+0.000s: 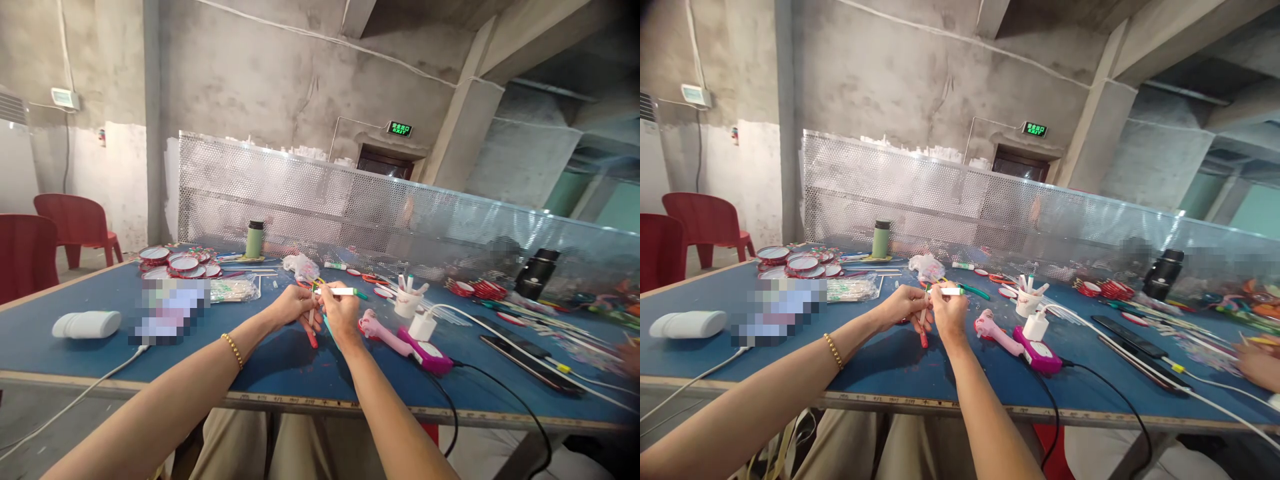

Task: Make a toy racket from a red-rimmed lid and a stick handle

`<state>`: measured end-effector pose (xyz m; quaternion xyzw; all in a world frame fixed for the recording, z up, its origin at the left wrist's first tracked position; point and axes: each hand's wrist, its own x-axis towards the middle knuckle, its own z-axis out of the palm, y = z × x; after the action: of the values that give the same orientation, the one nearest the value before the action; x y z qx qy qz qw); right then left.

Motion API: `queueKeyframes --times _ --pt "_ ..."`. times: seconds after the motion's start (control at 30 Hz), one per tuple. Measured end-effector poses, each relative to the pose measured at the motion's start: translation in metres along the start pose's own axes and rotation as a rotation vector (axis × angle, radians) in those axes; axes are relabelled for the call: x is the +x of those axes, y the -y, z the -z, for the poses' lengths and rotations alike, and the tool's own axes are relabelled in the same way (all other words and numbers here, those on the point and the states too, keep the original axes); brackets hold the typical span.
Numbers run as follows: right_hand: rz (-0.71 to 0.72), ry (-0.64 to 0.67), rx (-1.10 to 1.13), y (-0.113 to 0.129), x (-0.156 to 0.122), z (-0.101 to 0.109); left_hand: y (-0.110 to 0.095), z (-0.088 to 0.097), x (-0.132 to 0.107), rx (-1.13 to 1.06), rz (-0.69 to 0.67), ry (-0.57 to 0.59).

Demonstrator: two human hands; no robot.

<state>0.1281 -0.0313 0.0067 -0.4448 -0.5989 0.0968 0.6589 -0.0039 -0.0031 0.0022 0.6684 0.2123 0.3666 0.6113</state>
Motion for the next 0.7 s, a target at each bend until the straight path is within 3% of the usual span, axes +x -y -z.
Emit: queueKeyframes --times 0.7 --pt "-0.006 -0.008 -0.037 0.0010 0.0013 0.0001 0.0022 0.0019 0.0033 -0.023 -0.015 0.011"
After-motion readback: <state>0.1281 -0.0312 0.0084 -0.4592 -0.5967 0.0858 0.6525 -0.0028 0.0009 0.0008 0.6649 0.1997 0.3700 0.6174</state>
